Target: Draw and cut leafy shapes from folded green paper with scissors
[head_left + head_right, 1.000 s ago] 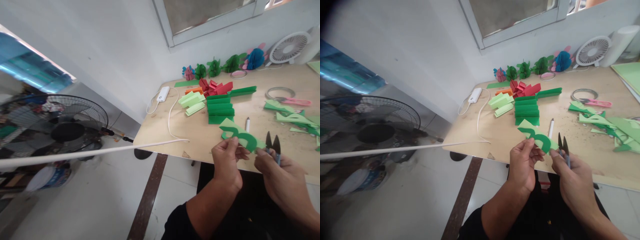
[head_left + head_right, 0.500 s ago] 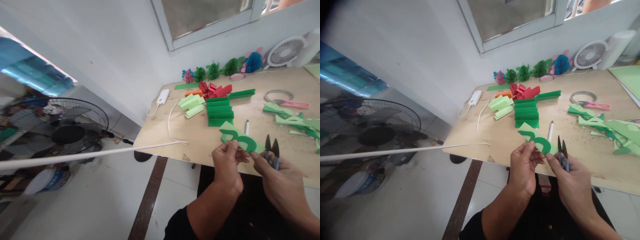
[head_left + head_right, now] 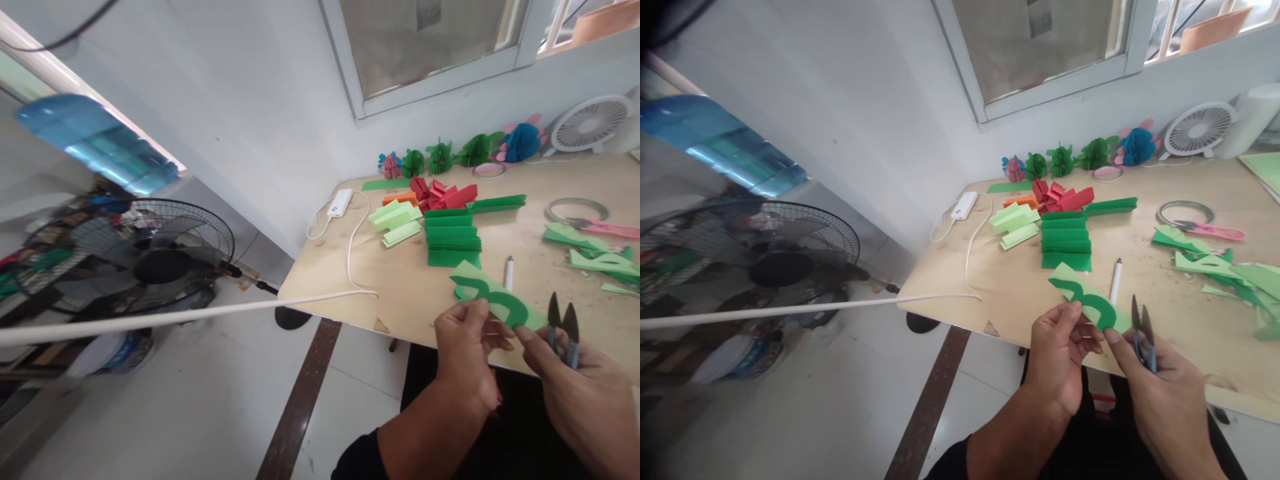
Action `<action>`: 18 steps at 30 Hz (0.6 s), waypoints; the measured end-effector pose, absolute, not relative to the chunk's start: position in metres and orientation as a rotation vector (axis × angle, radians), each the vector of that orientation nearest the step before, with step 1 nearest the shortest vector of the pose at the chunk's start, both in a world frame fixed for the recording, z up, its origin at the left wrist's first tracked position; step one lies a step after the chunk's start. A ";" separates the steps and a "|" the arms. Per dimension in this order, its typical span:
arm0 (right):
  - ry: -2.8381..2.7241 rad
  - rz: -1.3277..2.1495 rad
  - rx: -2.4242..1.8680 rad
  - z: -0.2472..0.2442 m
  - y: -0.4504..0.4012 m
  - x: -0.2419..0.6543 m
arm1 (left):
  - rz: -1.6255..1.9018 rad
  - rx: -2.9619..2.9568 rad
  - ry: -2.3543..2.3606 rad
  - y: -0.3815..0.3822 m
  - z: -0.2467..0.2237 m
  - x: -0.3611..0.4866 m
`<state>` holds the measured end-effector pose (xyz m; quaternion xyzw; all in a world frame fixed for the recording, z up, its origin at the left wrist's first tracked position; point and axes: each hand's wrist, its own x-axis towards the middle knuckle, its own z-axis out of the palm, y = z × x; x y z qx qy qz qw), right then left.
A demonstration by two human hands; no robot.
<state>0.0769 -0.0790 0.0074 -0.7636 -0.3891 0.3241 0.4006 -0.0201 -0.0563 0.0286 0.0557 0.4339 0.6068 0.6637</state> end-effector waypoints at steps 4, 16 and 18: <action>-0.992 0.813 -1.934 0.002 -0.080 0.080 | 1.371 0.127 0.981 -0.057 0.030 -0.020; -0.942 0.893 -1.939 -0.010 -0.082 0.083 | 1.380 0.132 0.995 -0.058 0.033 -0.020; -0.883 0.949 -1.897 -0.013 -0.082 0.082 | 1.389 0.137 1.013 -0.057 0.033 -0.019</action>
